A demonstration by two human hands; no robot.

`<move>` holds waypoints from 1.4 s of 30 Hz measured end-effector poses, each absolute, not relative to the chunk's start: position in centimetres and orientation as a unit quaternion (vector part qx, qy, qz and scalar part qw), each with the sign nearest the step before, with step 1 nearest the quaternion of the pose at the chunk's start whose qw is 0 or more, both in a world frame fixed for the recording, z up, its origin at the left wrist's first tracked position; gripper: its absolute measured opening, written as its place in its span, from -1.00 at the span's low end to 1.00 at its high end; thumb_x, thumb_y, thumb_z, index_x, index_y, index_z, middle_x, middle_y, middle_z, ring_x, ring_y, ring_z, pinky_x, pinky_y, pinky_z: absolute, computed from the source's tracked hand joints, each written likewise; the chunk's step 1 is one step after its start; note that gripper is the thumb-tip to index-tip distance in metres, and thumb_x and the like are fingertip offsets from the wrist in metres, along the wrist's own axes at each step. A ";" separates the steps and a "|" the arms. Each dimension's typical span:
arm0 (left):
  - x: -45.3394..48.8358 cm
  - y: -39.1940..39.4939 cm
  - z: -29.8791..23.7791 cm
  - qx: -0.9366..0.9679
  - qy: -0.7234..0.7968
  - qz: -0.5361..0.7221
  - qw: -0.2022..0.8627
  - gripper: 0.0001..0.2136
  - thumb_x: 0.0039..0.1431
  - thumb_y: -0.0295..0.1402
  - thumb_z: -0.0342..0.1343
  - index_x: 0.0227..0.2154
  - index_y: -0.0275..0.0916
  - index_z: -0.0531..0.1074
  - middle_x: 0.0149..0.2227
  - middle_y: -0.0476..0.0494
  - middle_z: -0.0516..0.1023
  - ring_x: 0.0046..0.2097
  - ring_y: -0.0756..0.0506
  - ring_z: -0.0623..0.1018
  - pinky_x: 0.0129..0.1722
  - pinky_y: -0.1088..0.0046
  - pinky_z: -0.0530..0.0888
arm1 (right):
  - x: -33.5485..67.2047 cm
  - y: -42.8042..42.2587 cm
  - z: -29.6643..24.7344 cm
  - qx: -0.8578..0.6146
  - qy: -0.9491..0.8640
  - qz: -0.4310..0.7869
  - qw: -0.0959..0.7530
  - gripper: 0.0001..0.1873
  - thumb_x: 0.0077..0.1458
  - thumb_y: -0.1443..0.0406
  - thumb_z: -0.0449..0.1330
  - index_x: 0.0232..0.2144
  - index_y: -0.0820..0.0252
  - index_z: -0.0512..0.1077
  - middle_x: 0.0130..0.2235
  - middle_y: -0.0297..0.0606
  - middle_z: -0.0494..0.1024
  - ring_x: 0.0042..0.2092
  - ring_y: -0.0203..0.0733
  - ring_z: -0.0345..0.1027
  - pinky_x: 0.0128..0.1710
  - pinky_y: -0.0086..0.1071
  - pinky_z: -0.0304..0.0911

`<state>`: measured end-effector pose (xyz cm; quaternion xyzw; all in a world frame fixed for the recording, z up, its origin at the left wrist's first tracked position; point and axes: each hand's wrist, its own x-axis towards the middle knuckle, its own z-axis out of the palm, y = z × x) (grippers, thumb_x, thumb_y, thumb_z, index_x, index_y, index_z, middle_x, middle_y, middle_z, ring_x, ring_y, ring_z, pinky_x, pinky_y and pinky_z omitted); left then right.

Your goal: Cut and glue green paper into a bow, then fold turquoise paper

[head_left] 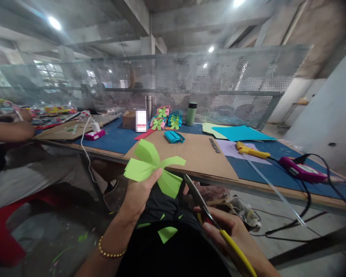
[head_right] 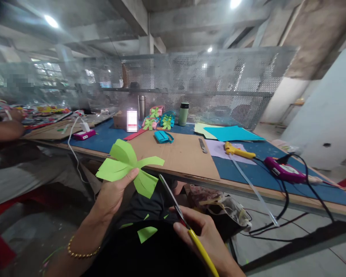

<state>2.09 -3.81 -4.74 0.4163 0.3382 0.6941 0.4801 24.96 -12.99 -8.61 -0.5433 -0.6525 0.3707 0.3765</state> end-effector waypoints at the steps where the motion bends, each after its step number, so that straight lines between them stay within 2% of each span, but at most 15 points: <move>1: 2.1 -3.7 -4.7 0.416 0.342 0.695 0.476 -0.51 -0.07 -0.33 0.43 -0.02 -0.23 0.53 -0.03 -0.16 0.64 0.06 -0.18 0.57 0.19 0.23 0.41 | 24.9 -13.1 -8.4 -0.533 -0.660 0.370 0.378 -0.50 0.12 -0.02 0.23 -0.05 0.21 0.60 -0.35 -0.20 0.55 -0.33 -0.15 0.37 -0.34 -0.36 0.32; 3: 1.9 -3.6 -4.8 0.429 0.349 0.688 0.470 -0.55 -0.08 -0.33 0.43 -0.07 -0.25 0.54 -0.03 -0.18 0.64 0.05 -0.19 0.57 0.19 0.23 0.41 | 24.8 -13.1 -7.9 -0.510 -0.680 0.379 0.366 -0.52 0.13 0.00 0.24 -0.06 0.18 0.61 -0.27 -0.17 0.60 -0.22 -0.07 0.42 -0.25 -0.34 0.35; 9: 1.1 -3.9 -4.8 0.471 0.360 0.628 0.504 -0.62 -0.08 -0.31 0.43 -0.15 -0.28 0.56 -0.11 -0.19 0.66 -0.02 -0.21 0.60 0.17 0.19 0.41 | 24.6 -12.5 -6.8 -0.494 -0.695 0.407 0.327 -0.58 0.13 0.09 0.29 0.00 0.11 0.58 -0.25 -0.25 0.61 -0.20 -0.07 0.42 -0.27 -0.38 0.34; 14: 0.6 -4.0 -5.2 0.495 0.351 0.585 0.538 -0.54 -0.05 -0.30 0.42 -0.04 -0.21 0.54 -0.01 -0.18 0.63 0.05 -0.23 0.57 0.16 0.18 0.42 | 24.7 -12.5 -6.4 -0.478 -0.700 0.437 0.301 -0.57 0.15 0.09 0.29 0.01 0.13 0.58 -0.22 -0.23 0.61 -0.13 -0.02 0.42 -0.19 -0.33 0.35; 17: 0.5 -3.9 -5.5 0.508 0.345 0.560 0.556 -0.59 -0.02 -0.29 0.40 -0.06 -0.22 0.56 0.00 -0.20 0.63 0.06 -0.24 0.56 0.14 0.18 0.43 | 24.5 -12.6 -6.2 -0.471 -0.701 0.449 0.294 -0.55 0.14 0.07 0.29 0.02 0.14 0.57 -0.22 -0.22 0.61 -0.11 0.00 0.43 -0.15 -0.30 0.36; 24: 0.4 -3.7 -5.4 0.490 0.340 0.545 0.589 -0.67 -0.05 -0.33 0.42 -0.18 -0.25 0.60 -0.04 -0.20 0.64 0.02 -0.21 0.59 0.17 0.19 0.42 | 24.4 -12.6 -5.7 -0.467 -0.694 0.458 0.299 -0.55 0.14 0.08 0.29 0.03 0.14 0.56 -0.22 -0.22 0.61 -0.11 0.00 0.42 -0.13 -0.29 0.35; 32: 2.3 -4.0 -5.4 0.373 0.287 0.626 0.622 -0.46 -0.13 -0.36 0.46 0.00 -0.26 0.52 -0.04 -0.21 0.64 0.07 -0.24 0.57 0.18 0.14 0.42 | 23.9 -12.7 -6.8 -0.469 -0.693 0.450 0.312 -0.55 0.17 0.01 0.24 -0.05 0.19 0.59 -0.27 -0.22 0.58 -0.17 -0.04 0.41 -0.20 -0.32 0.34; 35: 2.5 -4.1 -5.5 0.371 0.278 0.626 0.627 -0.45 -0.12 -0.39 0.45 0.01 -0.27 0.51 -0.05 -0.22 0.64 0.09 -0.23 0.56 0.22 0.14 0.38 | 23.9 -12.7 -7.1 -0.470 -0.688 0.442 0.332 -0.57 0.14 0.01 0.27 -0.11 0.19 0.61 -0.33 -0.23 0.57 -0.20 -0.04 0.42 -0.22 -0.32 0.36; 42: 2.3 -4.2 -5.6 0.383 0.302 0.597 0.637 -0.52 -0.14 -0.37 0.46 -0.08 -0.29 0.55 -0.05 -0.22 0.64 0.04 -0.26 0.58 0.16 0.11 0.44 | 24.2 -13.0 -6.8 -0.494 -0.676 0.432 0.335 -0.58 0.13 0.04 0.29 -0.09 0.19 0.61 -0.30 -0.23 0.58 -0.25 -0.08 0.42 -0.25 -0.34 0.38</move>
